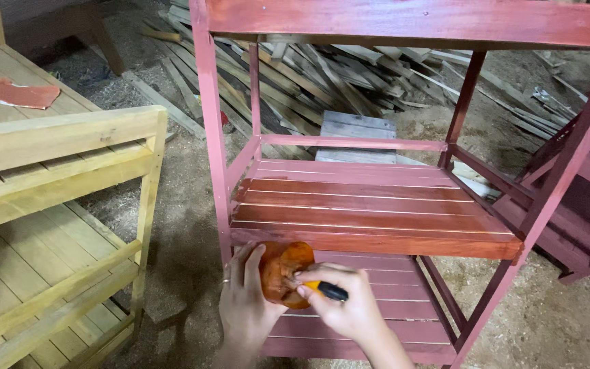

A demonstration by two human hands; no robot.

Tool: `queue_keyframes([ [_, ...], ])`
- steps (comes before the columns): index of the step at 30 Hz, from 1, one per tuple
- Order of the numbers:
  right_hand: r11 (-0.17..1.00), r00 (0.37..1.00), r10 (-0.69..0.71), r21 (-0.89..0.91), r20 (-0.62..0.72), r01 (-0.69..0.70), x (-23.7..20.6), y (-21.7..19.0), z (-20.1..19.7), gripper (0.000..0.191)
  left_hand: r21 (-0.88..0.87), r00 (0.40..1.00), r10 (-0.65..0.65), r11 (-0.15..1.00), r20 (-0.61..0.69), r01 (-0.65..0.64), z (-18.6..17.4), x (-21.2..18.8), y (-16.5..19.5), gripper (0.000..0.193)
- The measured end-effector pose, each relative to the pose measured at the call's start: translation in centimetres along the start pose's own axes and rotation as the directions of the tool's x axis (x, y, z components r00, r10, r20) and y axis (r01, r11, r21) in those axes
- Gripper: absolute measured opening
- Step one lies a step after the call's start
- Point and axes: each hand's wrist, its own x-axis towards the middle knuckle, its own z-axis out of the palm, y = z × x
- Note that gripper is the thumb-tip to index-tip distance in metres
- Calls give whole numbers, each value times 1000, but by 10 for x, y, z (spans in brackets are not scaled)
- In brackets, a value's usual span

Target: The person applies a reddish-brown wood stain to slatted wooden shelf units in a workshop, dabbing and wiping the liquid onto the boards with an orange cloth while holding a stained container of stain. They reposition and turn the shelf units between applications and work across different shelves and frames.

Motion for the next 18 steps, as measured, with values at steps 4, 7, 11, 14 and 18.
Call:
queue_keyframes([
  [4,986,996,87,145,-33,-81,-4,21,-3,16,25,992,-121,992,36,120,1,-1,3,101],
  [7,884,938,320,400,-135,-243,-9,49,-13,19,48,908,-349,936,233,348,7,3,5,110],
  [11,681,806,549,677,-220,-279,-15,88,-21,21,89,728,-534,828,429,554,28,10,9,119],
  [14,606,761,598,763,-252,-223,-15,117,-27,23,122,675,-616,768,407,628,39,8,0,116],
  [18,700,798,514,691,-315,-179,-8,150,-31,22,219,590,-696,703,408,677,45,-1,-16,113],
])
